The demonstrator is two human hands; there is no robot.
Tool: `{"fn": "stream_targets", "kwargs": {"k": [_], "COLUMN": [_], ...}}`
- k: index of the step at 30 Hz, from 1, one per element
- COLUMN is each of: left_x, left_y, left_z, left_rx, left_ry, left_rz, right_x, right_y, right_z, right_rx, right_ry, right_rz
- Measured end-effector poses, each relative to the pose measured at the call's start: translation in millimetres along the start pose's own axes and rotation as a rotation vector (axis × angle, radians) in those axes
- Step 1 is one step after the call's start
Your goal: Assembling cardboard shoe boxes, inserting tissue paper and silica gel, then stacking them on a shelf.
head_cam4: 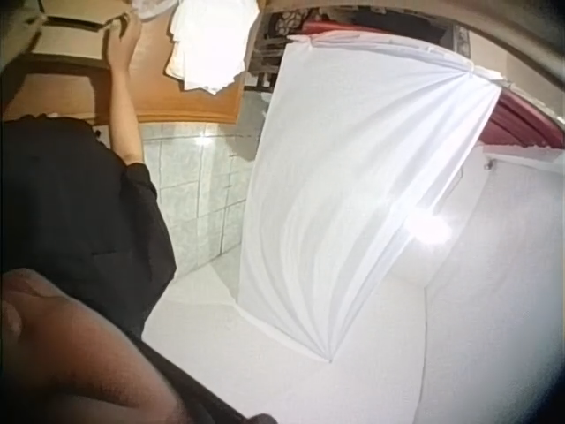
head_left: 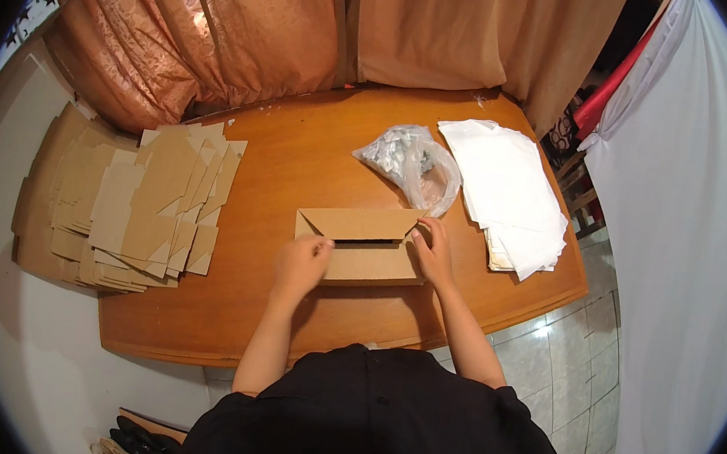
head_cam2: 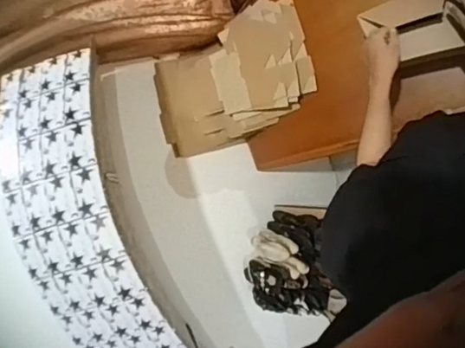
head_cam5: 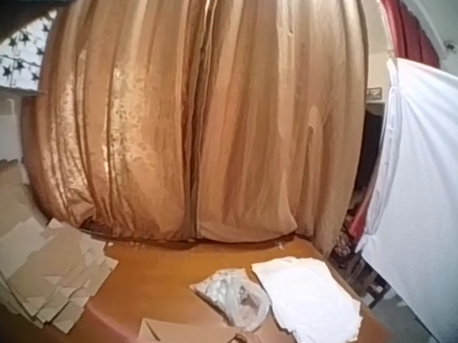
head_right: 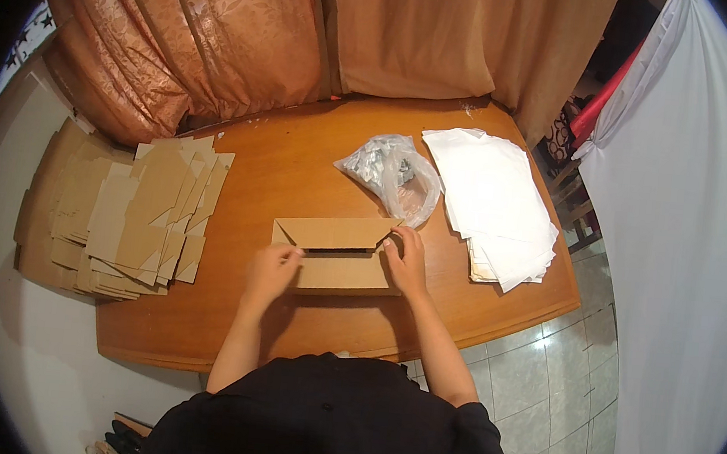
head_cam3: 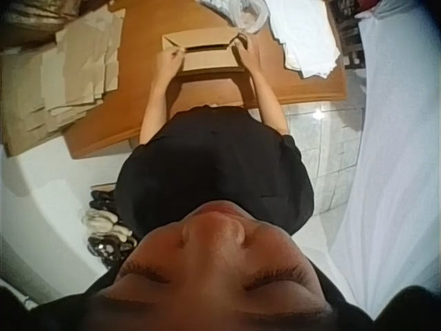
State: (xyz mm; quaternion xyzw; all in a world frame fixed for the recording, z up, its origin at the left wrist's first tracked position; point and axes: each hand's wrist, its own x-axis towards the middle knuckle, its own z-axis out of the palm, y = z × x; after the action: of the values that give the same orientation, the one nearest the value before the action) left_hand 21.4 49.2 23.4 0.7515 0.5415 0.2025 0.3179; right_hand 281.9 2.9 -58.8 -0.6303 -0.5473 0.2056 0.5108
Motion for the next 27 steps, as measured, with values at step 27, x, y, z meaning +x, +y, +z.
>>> {"fn": "stream_targets", "kwargs": {"k": [27], "left_x": [24.9], "left_y": [-70.2], "left_z": [40.3], "left_rx": [0.09], "left_ry": [0.262], "left_rz": [-0.198], "right_x": [0.5], "right_y": [-15.5], "right_z": [9.3], "right_rx": [-0.327], "right_ry": [-0.02], "right_rz": [0.18]}}
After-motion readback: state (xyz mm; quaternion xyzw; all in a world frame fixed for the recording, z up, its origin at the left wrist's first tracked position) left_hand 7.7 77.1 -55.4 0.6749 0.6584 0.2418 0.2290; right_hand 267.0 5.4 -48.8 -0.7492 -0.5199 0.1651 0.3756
